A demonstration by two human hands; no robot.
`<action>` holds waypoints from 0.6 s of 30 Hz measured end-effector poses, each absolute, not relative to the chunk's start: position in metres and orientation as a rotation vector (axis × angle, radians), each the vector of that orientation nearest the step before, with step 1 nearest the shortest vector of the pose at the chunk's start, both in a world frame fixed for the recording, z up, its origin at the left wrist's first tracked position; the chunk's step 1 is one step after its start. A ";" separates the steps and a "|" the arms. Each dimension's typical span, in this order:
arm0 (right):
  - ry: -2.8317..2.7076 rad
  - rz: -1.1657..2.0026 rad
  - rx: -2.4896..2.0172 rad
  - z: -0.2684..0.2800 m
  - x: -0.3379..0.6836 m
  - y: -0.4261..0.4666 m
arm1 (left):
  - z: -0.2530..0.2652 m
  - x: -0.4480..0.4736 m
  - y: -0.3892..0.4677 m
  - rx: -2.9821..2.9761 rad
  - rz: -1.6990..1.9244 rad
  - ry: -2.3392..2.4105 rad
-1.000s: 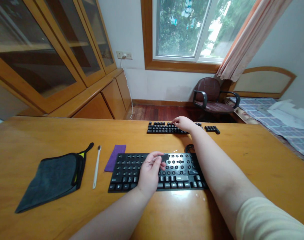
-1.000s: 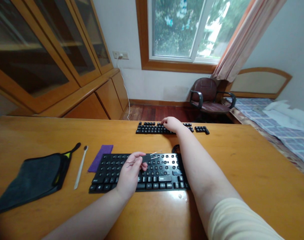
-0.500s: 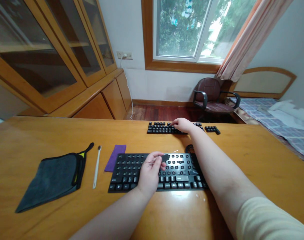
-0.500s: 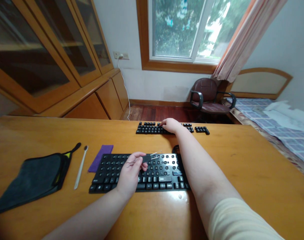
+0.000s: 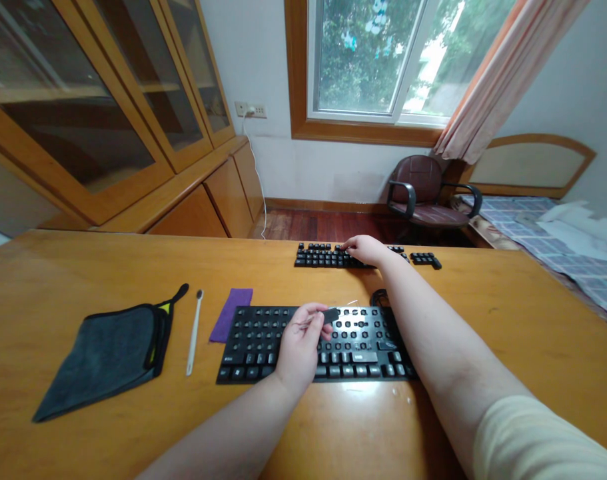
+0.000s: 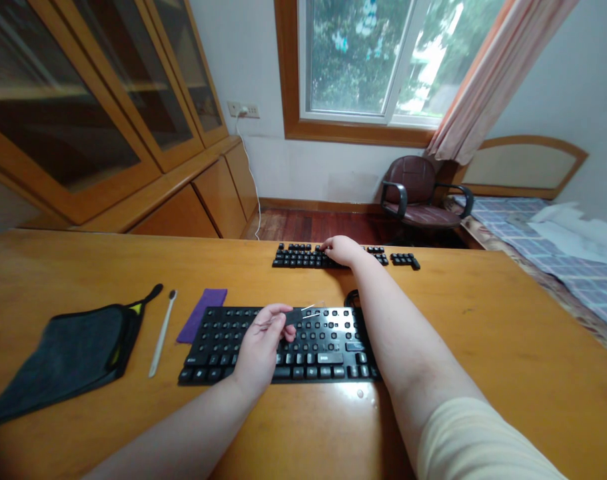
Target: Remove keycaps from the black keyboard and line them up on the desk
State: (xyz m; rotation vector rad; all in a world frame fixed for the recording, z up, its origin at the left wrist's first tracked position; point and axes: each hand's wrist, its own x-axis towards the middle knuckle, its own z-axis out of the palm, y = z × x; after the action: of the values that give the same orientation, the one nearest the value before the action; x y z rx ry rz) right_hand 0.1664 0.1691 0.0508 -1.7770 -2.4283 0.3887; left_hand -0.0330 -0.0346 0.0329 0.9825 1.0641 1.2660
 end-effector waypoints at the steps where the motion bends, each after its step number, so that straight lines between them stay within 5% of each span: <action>1: -2.421 0.379 -1.766 0.051 0.167 0.169 | 0.032 -0.033 -0.035 0.984 1.269 1.064; 18: -1.894 0.293 -2.381 0.056 0.241 0.184 | 0.033 -0.034 -0.035 1.005 1.258 1.076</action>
State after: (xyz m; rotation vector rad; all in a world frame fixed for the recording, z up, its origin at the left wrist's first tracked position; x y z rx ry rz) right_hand 0.2412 0.1838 0.0556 -2.3813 -1.8942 0.2925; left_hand -0.0338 -0.0353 0.0334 1.0048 1.0762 1.2575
